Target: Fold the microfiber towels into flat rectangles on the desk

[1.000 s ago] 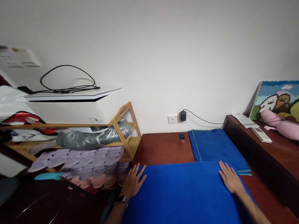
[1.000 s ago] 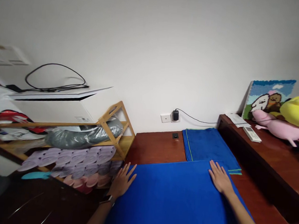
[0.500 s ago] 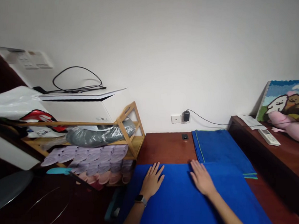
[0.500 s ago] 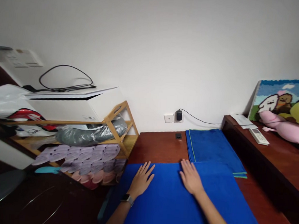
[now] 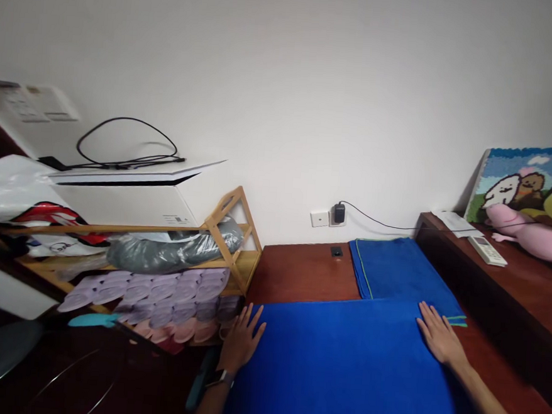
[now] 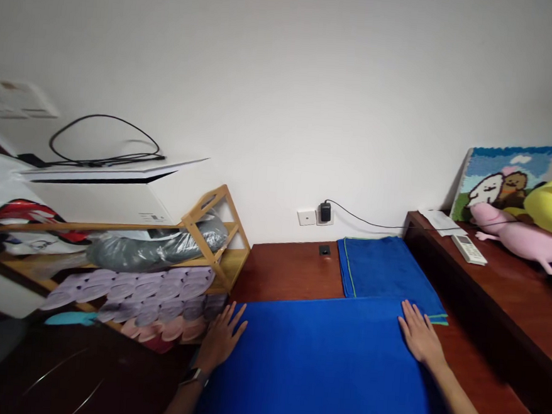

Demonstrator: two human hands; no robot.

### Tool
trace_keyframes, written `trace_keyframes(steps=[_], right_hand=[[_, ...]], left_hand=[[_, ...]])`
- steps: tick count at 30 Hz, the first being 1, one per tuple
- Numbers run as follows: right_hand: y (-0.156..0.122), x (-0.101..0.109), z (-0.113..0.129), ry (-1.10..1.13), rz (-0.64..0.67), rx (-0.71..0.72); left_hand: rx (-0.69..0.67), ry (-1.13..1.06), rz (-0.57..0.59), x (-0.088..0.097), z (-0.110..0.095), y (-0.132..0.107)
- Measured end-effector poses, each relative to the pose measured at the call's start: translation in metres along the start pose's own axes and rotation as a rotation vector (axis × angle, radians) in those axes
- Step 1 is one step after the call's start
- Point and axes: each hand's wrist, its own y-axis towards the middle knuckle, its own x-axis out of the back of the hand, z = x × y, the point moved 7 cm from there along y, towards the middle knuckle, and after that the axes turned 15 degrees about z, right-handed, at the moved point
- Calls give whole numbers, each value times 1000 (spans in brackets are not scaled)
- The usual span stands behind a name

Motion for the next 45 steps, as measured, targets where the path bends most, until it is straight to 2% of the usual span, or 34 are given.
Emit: trace_keyframes(steps=[2,3,5,6,8,11,12,14,15,16,18,22,24,26,28,30,33,35,36,37,39,42,44,45], right_hand=[[-1,4,-12,-5,1,-43],[-2,7,-9,-12,-6,-55],[-5,17,19,-19,-47,-44],[-8,22,44,-14,-79,-12],[-15,30,113,18,-138,119],[-25,25,233,74,-98,386],[-26,20,265,80,-61,454],[-25,9,304,78,2,518],[-22,5,308,73,23,520],[-19,3,303,67,33,509],[-13,1,268,49,24,464],[-5,8,144,-3,-28,313],[-2,11,80,4,-23,171],[-2,12,32,27,4,36],[-4,11,4,33,24,-38],[-6,11,-6,20,36,-60],[-8,15,-1,-5,37,-110],[-11,23,21,-8,-16,-138],[-14,28,41,-4,-57,-116],[-18,32,69,3,-93,-61],[-28,34,143,24,-124,142],[-41,23,261,52,-49,475],[-42,12,310,71,30,579],[-39,7,320,77,66,583]], left_hand=[[-12,-4,14,4,-2,1],[-24,-6,19,7,-4,2],[-53,-22,7,15,-15,2],[-69,-37,-11,20,-25,2],[-117,-78,-39,26,-59,3],[-238,-125,-13,25,-130,10],[-270,-131,8,23,-151,13],[-278,-133,54,17,-174,20],[-259,-130,76,14,-174,23],[-232,-126,95,11,-166,25],[-164,-109,109,5,-133,25],[-39,-52,51,-2,-46,12],[-15,-36,26,-5,-20,5],[-14,-33,13,-5,-11,1],[-14,-38,10,-2,-15,0],[-5,-45,19,4,-22,-1],[4,-51,32,11,-30,-3],[5,-50,32,13,-32,-4],[7,-49,28,13,-32,-5],[11,-47,24,13,-31,-6],[18,-48,11,12,-31,-6],[18,-51,2,11,-30,-6],[14,-41,7,11,-29,-5],[13,-36,11,11,-29,-5]])
